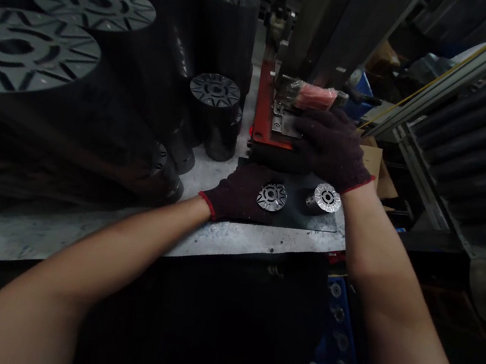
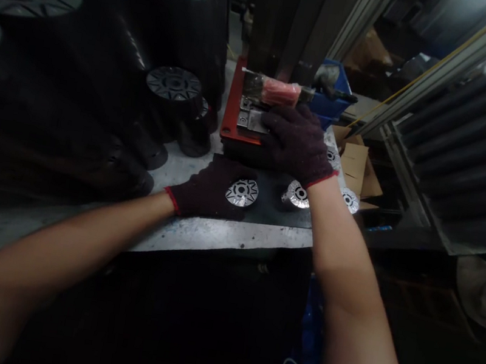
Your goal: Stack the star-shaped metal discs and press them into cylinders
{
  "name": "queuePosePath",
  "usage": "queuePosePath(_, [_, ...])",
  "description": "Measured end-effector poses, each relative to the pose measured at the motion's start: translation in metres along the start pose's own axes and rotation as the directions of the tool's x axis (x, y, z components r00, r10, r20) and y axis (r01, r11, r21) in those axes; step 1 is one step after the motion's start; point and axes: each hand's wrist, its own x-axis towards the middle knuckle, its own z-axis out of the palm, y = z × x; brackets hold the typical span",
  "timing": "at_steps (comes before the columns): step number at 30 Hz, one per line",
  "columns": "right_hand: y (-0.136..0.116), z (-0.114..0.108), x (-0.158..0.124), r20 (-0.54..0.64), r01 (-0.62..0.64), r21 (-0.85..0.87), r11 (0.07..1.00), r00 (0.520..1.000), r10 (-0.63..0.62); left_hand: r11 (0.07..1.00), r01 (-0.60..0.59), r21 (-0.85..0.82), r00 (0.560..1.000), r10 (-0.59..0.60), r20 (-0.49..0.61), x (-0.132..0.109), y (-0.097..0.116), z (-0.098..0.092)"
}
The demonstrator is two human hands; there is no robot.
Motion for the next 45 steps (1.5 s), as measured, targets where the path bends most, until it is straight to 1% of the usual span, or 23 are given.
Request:
queuePosePath(2, [-0.008, -0.003, -0.002, -0.035, -0.048, 0.092, 0.995, 0.998, 0.051, 1.000, 0.002, 0.002, 1.000, -0.002, 0.001, 0.000, -0.001, 0.000])
queuePosePath(4, [-0.030, -0.003, -0.018, -0.114, -0.185, 0.234, 0.954, 0.970, 0.216, 1.000, 0.018, 0.016, 1.000, -0.018, 0.002, 0.000, 0.000, 0.001])
queuePosePath(5, [-0.044, -0.001, -0.031, -0.134, -0.272, 0.327, 0.905, 0.935, 0.329, 0.999, 0.028, 0.026, 1.000, -0.028, 0.004, 0.001, 0.002, 0.001])
queuePosePath(6, [-0.058, 0.003, -0.046, -0.129, -0.359, 0.423, 0.832, 0.885, 0.447, 0.999, 0.038, 0.039, 0.999, -0.038, 0.006, 0.002, 0.004, 0.000])
queuePosePath(7, [-0.071, 0.008, -0.061, -0.067, -0.414, 0.509, 0.754, 0.855, 0.514, 0.998, 0.046, 0.053, 0.999, -0.047, 0.012, 0.003, 0.007, 0.000])
queuePosePath(9, [-0.089, 0.024, -0.086, 0.022, -0.476, 0.577, 0.664, 0.822, 0.569, 0.996, 0.051, 0.078, 0.998, -0.053, 0.022, 0.005, 0.013, -0.002])
queuePosePath(11, [-0.098, 0.038, -0.100, 0.049, -0.500, 0.573, 0.649, 0.812, 0.582, 0.994, 0.046, 0.100, 0.999, -0.048, 0.024, 0.007, 0.019, -0.004])
queuePosePath(13, [-0.099, 0.047, -0.104, 0.040, -0.518, 0.529, 0.672, 0.806, 0.590, 0.992, 0.043, 0.115, 0.999, -0.045, 0.018, 0.008, 0.022, -0.004])
queuePosePath(16, [-0.100, 0.046, -0.104, 0.038, -0.538, 0.395, 0.745, 0.820, 0.572, 0.989, 0.058, 0.134, 0.998, -0.059, 0.004, 0.008, 0.023, -0.003])
queuePosePath(19, [-0.106, 0.034, -0.106, 0.047, -0.494, 0.242, 0.835, 0.866, 0.498, 0.992, 0.045, 0.119, 0.999, -0.044, -0.017, 0.008, 0.022, -0.001])
queuePosePath(22, [-0.107, 0.016, -0.100, 0.083, -0.358, 0.151, 0.921, 0.933, 0.349, 0.997, 0.017, 0.077, 1.000, -0.018, 0.010, 0.008, 0.018, 0.000])
queuePosePath(24, [-0.096, 0.004, -0.083, 0.037, -0.265, 0.115, 0.957, 0.964, 0.263, 0.997, 0.007, 0.073, 1.000, -0.007, 0.009, 0.008, 0.014, 0.000])
queuePosePath(27, [-0.057, -0.005, -0.040, -0.033, -0.149, 0.034, 0.988, 0.988, 0.150, 0.999, -0.004, 0.049, 1.000, 0.004, 0.000, 0.005, 0.007, 0.000])
queuePosePath(30, [-0.011, -0.004, -0.002, 0.046, 0.019, 0.014, 1.000, 0.999, -0.020, 1.000, 0.005, -0.004, 1.000, -0.004, 0.010, 0.001, 0.002, -0.001])
queuePosePath(32, [0.002, -0.002, 0.006, 0.056, 0.055, 0.062, 0.997, 0.997, -0.059, 1.000, 0.012, -0.015, 1.000, -0.012, 0.013, 0.000, 0.001, -0.002])
queuePosePath(33, [0.000, -0.002, 0.003, 0.025, 0.025, 0.096, 0.995, 0.999, -0.028, 1.000, 0.012, -0.015, 1.000, -0.011, 0.018, -0.001, 0.000, -0.002])
queuePosePath(34, [-0.008, -0.001, -0.004, -0.028, -0.038, 0.138, 0.990, 0.999, 0.043, 1.000, 0.011, -0.010, 1.000, -0.011, 0.025, -0.001, 0.000, -0.002])
queuePosePath(36, [-0.034, 0.000, -0.027, -0.100, -0.216, 0.268, 0.939, 0.963, 0.250, 1.000, 0.010, 0.011, 1.000, -0.010, 0.023, 0.000, 0.001, -0.001])
queuePosePath(37, [-0.050, 0.003, -0.041, -0.099, -0.298, 0.338, 0.893, 0.932, 0.349, 1.000, 0.008, 0.023, 1.000, -0.008, 0.019, 0.001, 0.002, 0.000])
queuePosePath(38, [-0.064, 0.007, -0.055, -0.044, -0.363, 0.400, 0.842, 0.909, 0.413, 0.999, 0.010, 0.036, 1.000, -0.011, 0.017, 0.002, 0.002, 0.000])
queuePosePath(40, [-0.086, 0.017, -0.079, 0.072, -0.434, 0.451, 0.780, 0.889, 0.453, 0.998, 0.024, 0.063, 1.000, -0.025, 0.016, 0.004, 0.004, 0.001])
queuePosePath(41, [-0.092, 0.022, -0.087, 0.111, -0.444, 0.450, 0.775, 0.889, 0.445, 0.997, 0.029, 0.076, 0.999, -0.031, 0.019, 0.005, 0.006, 0.002])
queuePosePath(45, [-0.094, 0.034, -0.095, 0.156, -0.432, 0.382, 0.817, 0.901, 0.404, 0.991, 0.054, 0.126, 0.998, -0.058, 0.026, 0.008, 0.011, 0.000])
